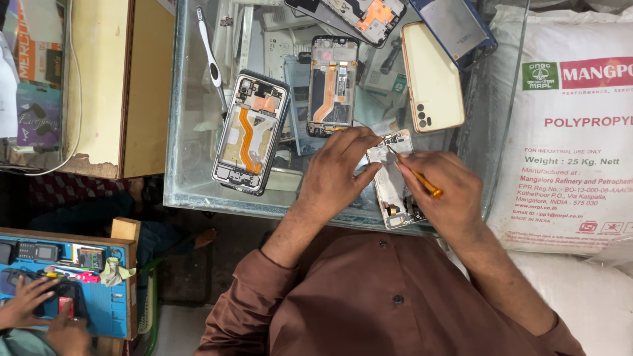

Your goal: The person uses a screwdriver to remove screws from the internal frame of several disassembled mobile phones. They handle multiple phone chassis, unscrewing components and setting them aside on the glass work surface.

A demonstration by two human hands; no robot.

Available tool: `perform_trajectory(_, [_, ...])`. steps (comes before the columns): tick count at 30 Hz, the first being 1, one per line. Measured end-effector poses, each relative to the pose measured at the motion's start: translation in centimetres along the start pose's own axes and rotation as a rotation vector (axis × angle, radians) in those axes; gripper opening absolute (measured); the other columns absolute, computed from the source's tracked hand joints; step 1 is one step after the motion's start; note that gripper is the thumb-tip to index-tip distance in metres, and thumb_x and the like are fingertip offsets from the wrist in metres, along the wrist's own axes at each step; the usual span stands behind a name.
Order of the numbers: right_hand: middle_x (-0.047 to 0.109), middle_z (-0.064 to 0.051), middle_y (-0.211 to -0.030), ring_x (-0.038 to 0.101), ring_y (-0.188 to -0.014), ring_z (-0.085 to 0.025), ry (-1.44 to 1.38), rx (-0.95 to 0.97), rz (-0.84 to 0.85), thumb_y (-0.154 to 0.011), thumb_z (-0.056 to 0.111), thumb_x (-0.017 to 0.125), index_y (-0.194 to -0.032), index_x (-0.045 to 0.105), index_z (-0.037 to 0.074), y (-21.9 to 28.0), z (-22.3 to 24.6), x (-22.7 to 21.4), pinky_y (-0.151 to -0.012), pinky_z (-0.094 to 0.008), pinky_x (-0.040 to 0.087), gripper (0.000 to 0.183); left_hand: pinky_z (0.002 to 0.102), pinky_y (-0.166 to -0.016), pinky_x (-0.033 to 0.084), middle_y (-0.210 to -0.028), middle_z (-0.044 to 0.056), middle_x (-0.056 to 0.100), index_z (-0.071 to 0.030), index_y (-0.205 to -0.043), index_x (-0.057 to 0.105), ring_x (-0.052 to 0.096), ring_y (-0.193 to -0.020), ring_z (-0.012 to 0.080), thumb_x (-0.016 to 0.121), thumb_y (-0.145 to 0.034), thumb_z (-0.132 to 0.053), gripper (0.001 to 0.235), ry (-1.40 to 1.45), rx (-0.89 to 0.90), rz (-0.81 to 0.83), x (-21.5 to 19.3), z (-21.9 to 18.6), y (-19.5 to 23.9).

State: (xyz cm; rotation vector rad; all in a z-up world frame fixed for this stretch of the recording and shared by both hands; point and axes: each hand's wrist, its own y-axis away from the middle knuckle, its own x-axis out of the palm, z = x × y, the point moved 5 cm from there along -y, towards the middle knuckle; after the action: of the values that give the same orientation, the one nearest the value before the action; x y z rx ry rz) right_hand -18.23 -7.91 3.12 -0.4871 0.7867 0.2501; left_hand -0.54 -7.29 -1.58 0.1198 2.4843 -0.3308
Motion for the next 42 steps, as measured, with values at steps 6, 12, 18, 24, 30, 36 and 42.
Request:
perform_trajectory(6, [0.074,-0.013,-0.106,0.073,-0.098,-0.026,0.013,-0.067,-0.065,-0.09,-0.003,0.082,-0.11,0.074,-0.001,1.3,-0.1,0.4,-0.082,-0.035,0.058,0.021,0.042,-0.102,0.055,-0.128,0.008,0.065,-0.008,-0.126,0.067,0.064,-0.122,0.0297,0.081,-0.088,-0.019,0.042,0.017,-0.006,0.0,0.0,0.0,0.0])
perform_trajectory(12, [0.072,-0.013,-0.104,0.07,-0.096,-0.027,0.012,-0.112,-0.059,-0.09,-0.003,0.082,-0.114,0.072,-0.001,1.6,-0.1,0.6,-0.08,-0.037,0.056,0.026,0.041,-0.101,0.055,-0.126,0.008,0.066,-0.008,-0.125,0.069,0.064,-0.12,0.0291,0.082,-0.086,-0.019,0.043,0.024,-0.02,-0.014,-0.1,0.0,-0.2])
perform_trajectory(18, [0.072,-0.013,-0.106,0.071,-0.099,-0.027,0.011,-0.148,-0.033,-0.091,-0.004,0.079,-0.115,0.071,-0.001,1.3,0.2,0.4,-0.083,-0.04,0.056,0.025,0.041,-0.098,0.056,-0.125,0.008,0.066,-0.008,-0.125,0.069,0.065,-0.118,0.0283,0.082,-0.087,-0.02,0.042,0.019,-0.024,-0.017,-0.1,-0.2,-0.3])
perform_trajectory(24, [0.073,-0.014,-0.107,0.073,-0.098,-0.027,-0.006,-0.134,-0.039,-0.09,-0.008,0.077,-0.116,0.071,-0.002,1.2,0.0,0.3,-0.081,-0.038,0.058,0.028,0.04,-0.098,0.056,-0.126,0.008,0.066,-0.008,-0.125,0.069,0.065,-0.118,0.0281,0.081,-0.087,-0.02,0.042,0.016,-0.021,0.008,-0.1,-0.2,-0.4])
perform_trajectory(30, [0.073,-0.013,-0.104,0.074,-0.1,-0.028,-0.071,-0.07,-0.079,-0.088,-0.01,0.079,-0.108,0.07,-0.001,1.3,-0.1,0.0,-0.086,-0.037,0.06,0.024,0.042,-0.101,0.055,-0.128,0.008,0.063,-0.009,-0.129,0.065,0.062,-0.121,0.0292,0.08,-0.088,-0.021,0.046,-0.019,-0.01,0.011,-0.3,-0.6,-0.6])
perform_trajectory(36, [0.073,-0.014,-0.106,0.074,-0.101,-0.028,-0.058,-0.069,-0.076,-0.088,-0.01,0.079,-0.108,0.07,-0.002,1.2,-0.2,0.1,-0.086,-0.036,0.06,0.023,0.041,-0.101,0.054,-0.133,0.008,0.062,-0.008,-0.134,0.063,0.061,-0.12,0.028,0.078,-0.089,-0.018,0.048,-0.037,0.021,0.024,-0.3,-1.0,-0.5])
perform_trajectory(42, [0.073,-0.012,-0.104,0.073,-0.099,-0.027,-0.048,-0.082,-0.073,-0.087,-0.009,0.08,-0.108,0.07,-0.002,1.1,-0.1,0.1,-0.084,-0.036,0.06,0.023,0.041,-0.101,0.054,-0.135,0.006,0.063,-0.01,-0.137,0.061,0.063,-0.119,0.0266,0.076,-0.091,-0.018,0.049,-0.037,0.019,0.046,-0.1,-1.0,-0.7])
